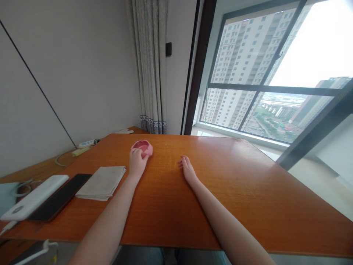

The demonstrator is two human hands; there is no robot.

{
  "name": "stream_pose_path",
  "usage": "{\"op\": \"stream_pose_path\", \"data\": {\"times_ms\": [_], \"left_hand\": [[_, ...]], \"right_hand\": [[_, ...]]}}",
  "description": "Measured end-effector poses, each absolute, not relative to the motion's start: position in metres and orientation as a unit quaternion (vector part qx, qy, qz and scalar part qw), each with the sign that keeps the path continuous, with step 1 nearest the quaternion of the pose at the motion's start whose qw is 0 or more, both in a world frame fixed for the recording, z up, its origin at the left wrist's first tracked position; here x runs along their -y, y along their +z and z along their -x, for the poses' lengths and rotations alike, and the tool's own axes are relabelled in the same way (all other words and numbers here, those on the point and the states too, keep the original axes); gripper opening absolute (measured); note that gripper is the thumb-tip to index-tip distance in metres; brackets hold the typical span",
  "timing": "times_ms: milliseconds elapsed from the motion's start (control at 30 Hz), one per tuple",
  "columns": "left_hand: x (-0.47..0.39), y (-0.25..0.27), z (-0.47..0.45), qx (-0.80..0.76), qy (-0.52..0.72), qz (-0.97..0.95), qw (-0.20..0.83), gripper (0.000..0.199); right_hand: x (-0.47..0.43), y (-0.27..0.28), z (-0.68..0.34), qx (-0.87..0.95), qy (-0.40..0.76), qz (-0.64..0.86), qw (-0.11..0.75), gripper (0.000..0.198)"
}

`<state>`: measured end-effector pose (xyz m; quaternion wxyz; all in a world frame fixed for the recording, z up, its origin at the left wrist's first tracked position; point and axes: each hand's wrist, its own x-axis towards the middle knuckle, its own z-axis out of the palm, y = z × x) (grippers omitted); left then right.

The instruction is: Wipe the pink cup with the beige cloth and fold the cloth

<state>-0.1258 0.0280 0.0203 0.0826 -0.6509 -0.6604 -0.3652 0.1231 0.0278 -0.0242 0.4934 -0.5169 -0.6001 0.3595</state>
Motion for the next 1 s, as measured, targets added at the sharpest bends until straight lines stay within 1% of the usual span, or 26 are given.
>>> {"op": "stream_pose_path", "data": {"times_ms": [100,233,367,500,567,633,800,900,1000], "left_hand": [[-0.018,0.019,0.081,0.566,-0.402,0.719,0.034,0.021],[-0.001,0.018,0.038,0.488,-0.404,0.773,-0.032,0.020],[0.006,0.015,0.021,0.450,-0.373,0.808,-0.073,0.018],[0.001,0.007,0.017,0.431,-0.363,0.823,-0.073,0.012],[-0.003,0.004,0.017,0.428,-0.364,0.824,-0.071,0.012],[-0.006,0.002,0.017,0.429,-0.363,0.824,-0.072,0.015],[-0.005,0.010,0.025,0.419,-0.323,0.842,-0.108,0.027],[-0.001,0.017,0.039,0.417,-0.328,0.839,-0.120,0.036],[-0.001,0.023,0.068,0.463,-0.366,0.804,-0.074,0.038]], "right_hand": [[-0.030,-0.025,-0.127,0.540,0.379,0.521,0.542,0.051],[-0.030,-0.022,-0.130,0.560,0.323,0.517,0.561,0.052],[-0.027,-0.019,-0.127,0.607,0.278,0.512,0.541,0.049],[-0.027,-0.021,-0.124,0.649,0.269,0.500,0.506,0.054],[-0.028,-0.022,-0.123,0.653,0.268,0.497,0.504,0.050],[-0.030,-0.023,-0.122,0.657,0.263,0.495,0.504,0.041],[-0.030,-0.021,-0.124,0.650,0.252,0.515,0.499,0.023],[-0.028,-0.017,-0.124,0.648,0.255,0.520,0.494,0.018],[-0.026,-0.015,-0.124,0.645,0.262,0.527,0.487,0.019]]}}
